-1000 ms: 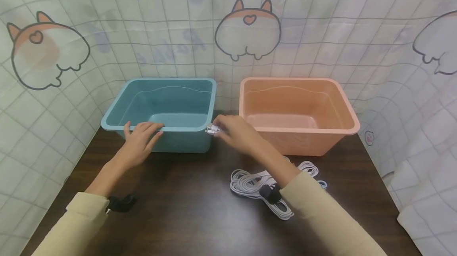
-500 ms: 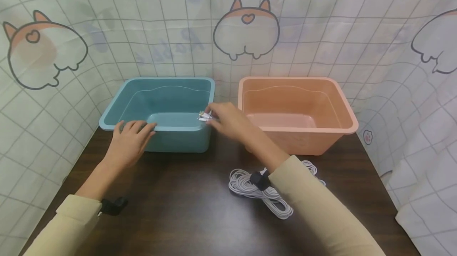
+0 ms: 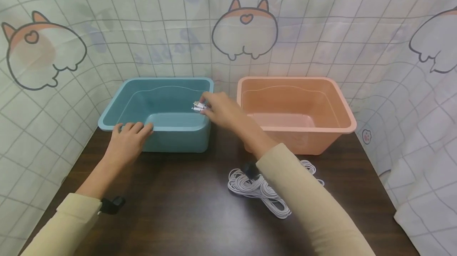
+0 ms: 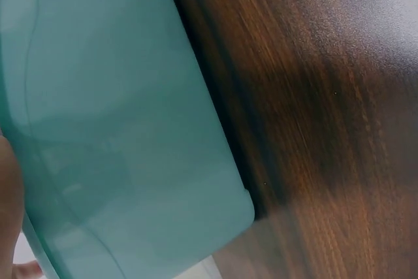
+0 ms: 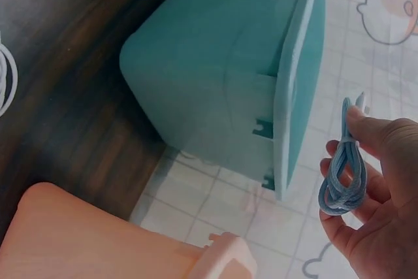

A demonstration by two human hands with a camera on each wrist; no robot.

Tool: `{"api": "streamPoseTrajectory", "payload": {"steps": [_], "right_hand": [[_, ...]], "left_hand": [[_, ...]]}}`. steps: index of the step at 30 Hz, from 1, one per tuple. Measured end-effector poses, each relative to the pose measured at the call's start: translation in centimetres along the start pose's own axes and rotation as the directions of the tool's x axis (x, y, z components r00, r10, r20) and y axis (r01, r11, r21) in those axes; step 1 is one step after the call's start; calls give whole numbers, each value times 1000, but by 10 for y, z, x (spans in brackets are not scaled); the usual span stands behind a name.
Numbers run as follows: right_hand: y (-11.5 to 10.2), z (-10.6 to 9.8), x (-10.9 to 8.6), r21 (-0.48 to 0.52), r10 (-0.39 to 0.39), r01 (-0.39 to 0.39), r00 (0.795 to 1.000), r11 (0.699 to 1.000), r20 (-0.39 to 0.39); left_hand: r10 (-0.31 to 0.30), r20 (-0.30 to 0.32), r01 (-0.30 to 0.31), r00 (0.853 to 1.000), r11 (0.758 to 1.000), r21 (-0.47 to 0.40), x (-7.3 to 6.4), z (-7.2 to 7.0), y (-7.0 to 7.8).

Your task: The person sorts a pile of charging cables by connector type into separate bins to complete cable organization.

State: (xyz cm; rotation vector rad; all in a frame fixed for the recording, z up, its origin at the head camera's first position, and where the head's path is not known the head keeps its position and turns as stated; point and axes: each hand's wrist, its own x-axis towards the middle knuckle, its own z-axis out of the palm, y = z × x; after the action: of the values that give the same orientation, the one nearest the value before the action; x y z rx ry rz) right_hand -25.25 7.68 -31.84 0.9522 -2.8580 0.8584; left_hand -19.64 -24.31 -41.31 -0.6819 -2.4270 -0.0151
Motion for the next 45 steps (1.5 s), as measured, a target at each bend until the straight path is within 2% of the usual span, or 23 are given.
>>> {"api": "streamPoseTrajectory", "payload": {"steps": [8,20,23,30,35,40,45], "right_hand": [[-4,-6,21,-5,67,-67,998,998,10],[-26,-7,49,22,104,-105,993,994,61],[-31,-6,54,18,103,-104,993,994,61],[-42,-5,64,-9,75,-75,996,997,48],[-54,-9,69,-19,73,-73,997,997,36],[-62,-12,69,6,56,-57,998,998,36],[-59,-11,63,13,17,-18,999,1000,42]], "left_hand": [[-26,12,27,1000,999,-38,2,-3,3],[-33,16,34,999,998,-47,2,-5,3],[-39,21,40,999,998,-53,2,-4,3],[-79,78,83,994,995,-56,3,-6,5],[-91,87,96,992,993,-64,3,-8,5],[-106,112,115,988,991,-72,4,-10,7],[-122,150,133,981,989,-65,5,-11,8]]}}
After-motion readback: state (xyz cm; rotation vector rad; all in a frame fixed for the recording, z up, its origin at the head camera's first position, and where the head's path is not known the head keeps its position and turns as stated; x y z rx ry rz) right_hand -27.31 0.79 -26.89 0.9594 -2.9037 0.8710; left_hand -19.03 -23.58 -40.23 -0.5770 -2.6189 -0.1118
